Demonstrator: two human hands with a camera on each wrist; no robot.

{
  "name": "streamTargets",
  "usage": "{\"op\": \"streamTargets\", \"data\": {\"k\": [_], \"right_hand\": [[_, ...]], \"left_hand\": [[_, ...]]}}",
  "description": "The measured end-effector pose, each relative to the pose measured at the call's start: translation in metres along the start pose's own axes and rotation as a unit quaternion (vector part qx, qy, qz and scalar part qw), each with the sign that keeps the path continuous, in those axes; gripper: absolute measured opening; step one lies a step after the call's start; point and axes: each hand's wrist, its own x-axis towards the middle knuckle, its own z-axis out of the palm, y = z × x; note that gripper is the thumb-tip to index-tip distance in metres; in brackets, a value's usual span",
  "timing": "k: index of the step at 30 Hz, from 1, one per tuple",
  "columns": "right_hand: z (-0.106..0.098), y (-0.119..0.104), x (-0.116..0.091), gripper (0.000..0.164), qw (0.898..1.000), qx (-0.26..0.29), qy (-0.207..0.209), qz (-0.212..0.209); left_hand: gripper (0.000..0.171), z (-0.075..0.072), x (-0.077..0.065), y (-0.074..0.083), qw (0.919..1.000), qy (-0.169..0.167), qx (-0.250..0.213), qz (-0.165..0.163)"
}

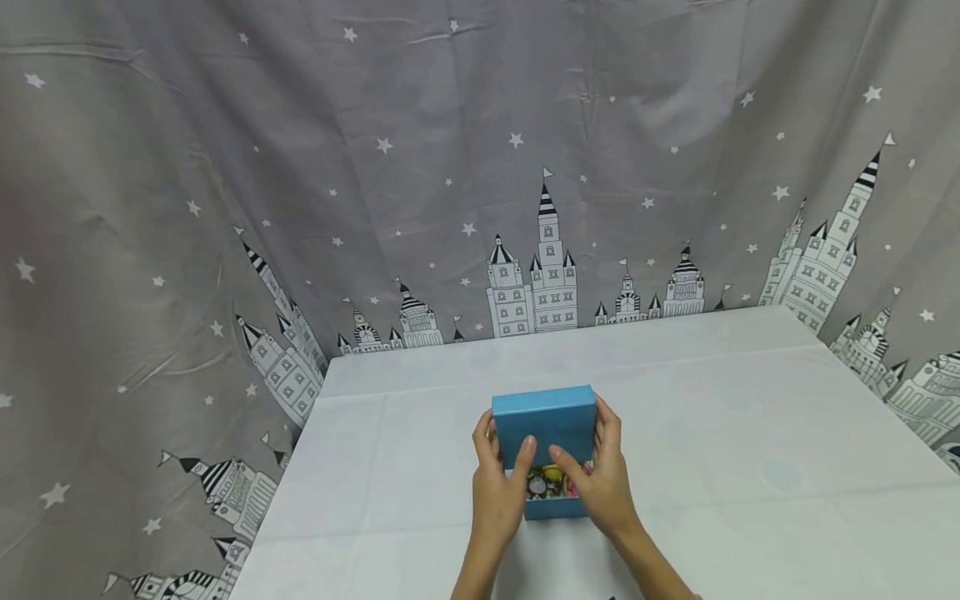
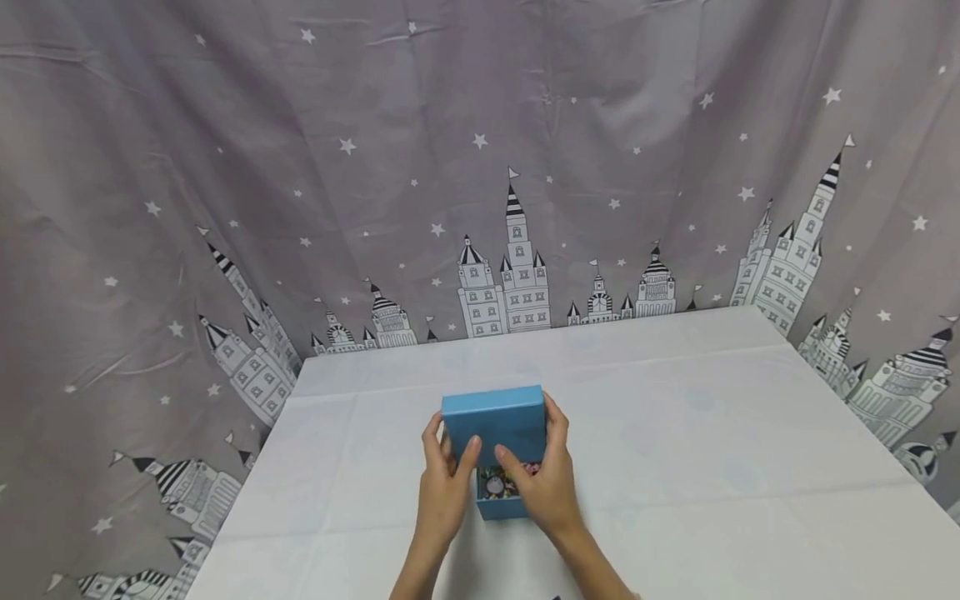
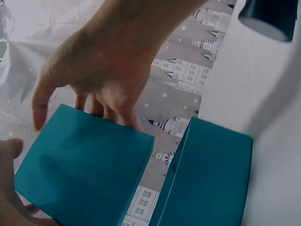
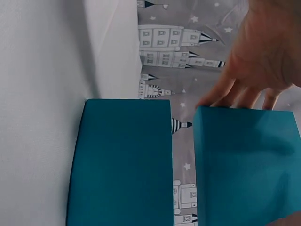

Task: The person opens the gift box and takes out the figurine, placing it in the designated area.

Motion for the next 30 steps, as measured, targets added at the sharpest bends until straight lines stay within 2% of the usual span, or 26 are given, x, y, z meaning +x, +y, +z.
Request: {"op": "streamTargets", "data": {"k": [8,11,16,24,30], "right_hand": [[0.003,-0.008,0.001,0.055,0.995,0.095,0.018,-0.031],[0.004,-0.011,0.0,0.048,0.991,0.132,0.022,-0.025],[0.005,-0.012,0.0,0.047,0.985,0.172,0.029,-0.013],[0.007,-0.01,0.0,0.048,0.983,0.182,0.032,-0.018],[0.007,-0.008,-0.002,0.053,0.991,0.132,0.028,-0.008]], "left_hand": [[0.057,0.003,-0.003,-0.001,0.9976,0.039,-0.055,0.017],[0.056,0.004,-0.004,-0.002,0.9959,0.049,-0.074,0.018],[0.058,0.007,-0.006,-0.002,0.9934,0.07,-0.086,0.028],[0.055,0.008,-0.007,-0.001,0.9899,0.081,-0.097,0.064],[0.055,0.009,-0.007,-0.002,0.9891,0.093,-0.084,0.078]]}}
